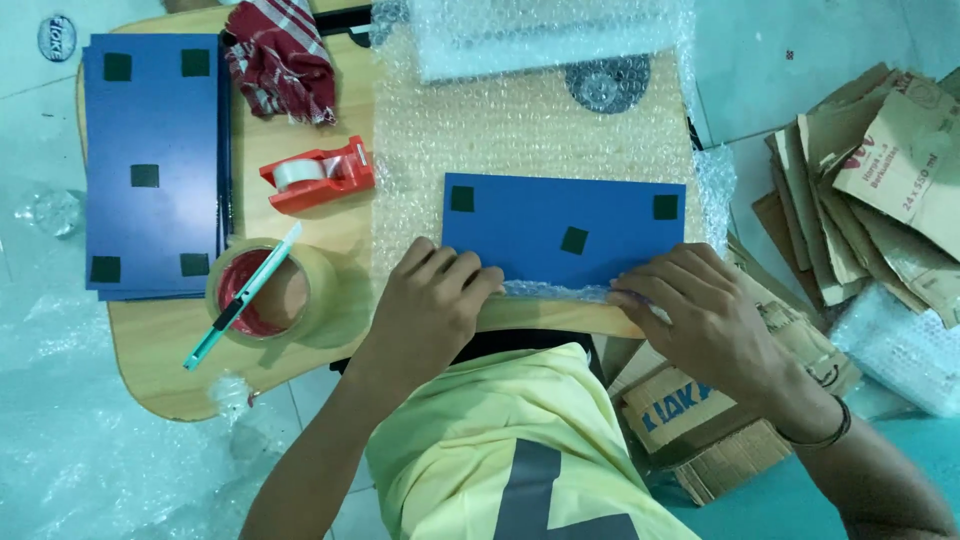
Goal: The person wipes a blue rectangular panel with a cloth, then wraps it in bubble wrap and secures it with tape using a dispenser and scissors.
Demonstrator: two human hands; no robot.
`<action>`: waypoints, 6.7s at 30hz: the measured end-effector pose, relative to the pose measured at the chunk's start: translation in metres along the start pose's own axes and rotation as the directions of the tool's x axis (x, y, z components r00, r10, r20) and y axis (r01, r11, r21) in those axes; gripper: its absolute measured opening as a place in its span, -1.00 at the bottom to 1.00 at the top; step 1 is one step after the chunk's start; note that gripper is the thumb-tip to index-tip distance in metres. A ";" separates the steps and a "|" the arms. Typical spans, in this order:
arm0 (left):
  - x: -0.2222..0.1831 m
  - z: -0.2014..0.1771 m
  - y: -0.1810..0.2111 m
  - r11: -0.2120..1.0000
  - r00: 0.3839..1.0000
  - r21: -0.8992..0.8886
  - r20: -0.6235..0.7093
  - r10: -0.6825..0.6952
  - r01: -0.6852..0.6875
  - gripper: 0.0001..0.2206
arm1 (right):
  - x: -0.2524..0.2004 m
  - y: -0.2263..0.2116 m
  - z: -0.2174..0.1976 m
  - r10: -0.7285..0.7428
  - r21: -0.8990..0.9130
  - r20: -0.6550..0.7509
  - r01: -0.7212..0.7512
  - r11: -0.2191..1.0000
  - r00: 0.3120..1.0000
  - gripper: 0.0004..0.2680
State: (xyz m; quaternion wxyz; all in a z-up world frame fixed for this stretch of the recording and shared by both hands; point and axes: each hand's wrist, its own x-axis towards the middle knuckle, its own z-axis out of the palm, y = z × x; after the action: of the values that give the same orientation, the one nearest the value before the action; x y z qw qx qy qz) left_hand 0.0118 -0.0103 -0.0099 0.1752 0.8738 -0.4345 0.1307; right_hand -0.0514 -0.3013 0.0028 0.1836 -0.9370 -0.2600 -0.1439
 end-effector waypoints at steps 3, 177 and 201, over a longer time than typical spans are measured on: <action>0.004 0.001 -0.002 0.999 1.000 0.053 0.023 -0.008 0.006 -0.92 | 0.001 -0.004 -0.003 0.025 0.039 -0.001 -0.025 0.999 1.000 -0.82; -0.008 -0.014 -0.009 0.912 0.917 -0.190 0.243 -0.316 0.365 -0.67 | -0.023 0.001 -0.020 0.004 -0.308 0.189 0.055 0.950 0.982 -0.79; -0.007 -0.033 0.003 0.961 0.978 -0.182 0.069 -0.197 0.206 -0.86 | 0.015 -0.060 0.035 0.205 -0.088 0.131 -0.195 0.977 0.970 -0.58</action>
State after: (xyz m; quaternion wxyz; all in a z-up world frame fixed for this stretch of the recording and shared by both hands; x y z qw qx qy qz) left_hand 0.0029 0.0073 0.0172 0.2585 0.8959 -0.3580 0.0487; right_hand -0.0653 -0.2320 -0.0063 0.1434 -0.9724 -0.1710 -0.0686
